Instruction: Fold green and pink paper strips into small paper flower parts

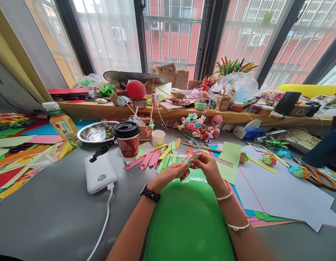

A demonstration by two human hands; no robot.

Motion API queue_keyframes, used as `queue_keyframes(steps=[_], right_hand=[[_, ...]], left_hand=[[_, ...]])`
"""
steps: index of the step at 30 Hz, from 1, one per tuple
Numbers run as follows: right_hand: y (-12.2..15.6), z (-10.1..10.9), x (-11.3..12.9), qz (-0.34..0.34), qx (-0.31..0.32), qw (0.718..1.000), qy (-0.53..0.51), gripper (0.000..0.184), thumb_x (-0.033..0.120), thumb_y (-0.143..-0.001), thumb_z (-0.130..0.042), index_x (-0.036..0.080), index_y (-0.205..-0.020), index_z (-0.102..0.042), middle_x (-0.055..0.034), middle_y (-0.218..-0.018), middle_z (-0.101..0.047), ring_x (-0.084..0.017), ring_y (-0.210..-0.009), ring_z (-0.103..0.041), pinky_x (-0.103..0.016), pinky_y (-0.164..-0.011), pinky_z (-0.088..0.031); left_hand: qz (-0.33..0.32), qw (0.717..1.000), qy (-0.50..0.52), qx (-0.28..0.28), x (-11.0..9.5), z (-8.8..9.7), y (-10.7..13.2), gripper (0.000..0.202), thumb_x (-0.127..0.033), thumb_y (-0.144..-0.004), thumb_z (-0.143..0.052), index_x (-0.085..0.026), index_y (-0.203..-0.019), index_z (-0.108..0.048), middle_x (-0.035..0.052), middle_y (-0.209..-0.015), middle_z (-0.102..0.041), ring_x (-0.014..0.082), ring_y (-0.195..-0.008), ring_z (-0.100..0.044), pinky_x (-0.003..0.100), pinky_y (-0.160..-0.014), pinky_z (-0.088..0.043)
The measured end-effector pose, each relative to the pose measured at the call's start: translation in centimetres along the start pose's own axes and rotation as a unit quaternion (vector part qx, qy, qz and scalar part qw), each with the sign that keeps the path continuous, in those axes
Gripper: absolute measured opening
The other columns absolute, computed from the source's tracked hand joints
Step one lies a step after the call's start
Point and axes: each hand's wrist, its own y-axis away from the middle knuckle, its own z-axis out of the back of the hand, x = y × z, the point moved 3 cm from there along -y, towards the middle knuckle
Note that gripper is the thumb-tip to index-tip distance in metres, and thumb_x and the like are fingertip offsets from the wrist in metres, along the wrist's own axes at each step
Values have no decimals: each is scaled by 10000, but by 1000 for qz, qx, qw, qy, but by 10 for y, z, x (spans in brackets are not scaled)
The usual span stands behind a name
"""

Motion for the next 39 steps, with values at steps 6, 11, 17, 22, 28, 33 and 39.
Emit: queue_keyframes(steps=[6,11,17,22,28,33,39], right_hand=[[-2,4,-1,3,-51,997,51,201,352,-615,-672,174,-628,-578,19,-573,-548,-94,-500,-452,-224,-480,-384],[0,0,-2,-3,19,1000,6,216,360,-611,-673,180,-704,-599,31,-576,-530,-78,-469,-408,-208,-436,-337],[4,-5,-5,-12,81,996,-47,198,361,-639,-652,182,-717,-621,1,-698,-582,-73,-466,-416,-222,-449,-358],[3,-6,-5,-10,61,997,-53,125,292,-665,-647,175,-663,-604,32,-553,-533,-80,-467,-430,-212,-456,-344],[-1,1,-9,-24,-7,999,-39,174,292,-652,-661,165,-579,-567,51,-494,-487,-68,-463,-409,-200,-457,-338],[0,-1,-11,-61,6,998,-16,233,321,-641,-664,158,-529,-541,47,-473,-484,-67,-448,-401,-204,-447,-328],[1,-3,-13,-94,25,995,-11,227,341,-626,-669,154,-550,-564,51,-472,-483,-65,-441,-407,-206,-442,-332]], left_hand=[[-27,993,-96,-56,5,0,-7,391,-530,-760,-407,-147,-743,-482,-54,-557,-369,70,-488,-349,215,-482,-300],[25,997,64,42,7,-3,-4,340,-483,-771,-439,-153,-686,-427,-77,-539,-235,39,-423,-189,188,-402,-153],[64,978,146,130,6,-7,3,306,-424,-783,-463,-143,-666,-429,-77,-538,-231,30,-413,-165,180,-400,-156],[36,994,72,70,7,-4,0,334,-452,-801,-412,-132,-752,-495,-45,-565,-372,59,-477,-362,214,-511,-336],[-66,986,-135,-66,-4,3,-4,302,-396,-769,-482,-124,-835,-595,3,-661,-515,100,-608,-442,229,-602,-363],[-28,987,-147,-52,0,7,-2,271,-357,-734,-533,-115,-666,-634,6,-572,-542,124,-626,-505,231,-625,-376],[43,993,-100,-50,4,7,0,334,-409,-711,-552,-120,-832,-668,52,-705,-631,129,-653,-543,210,-565,-364]])
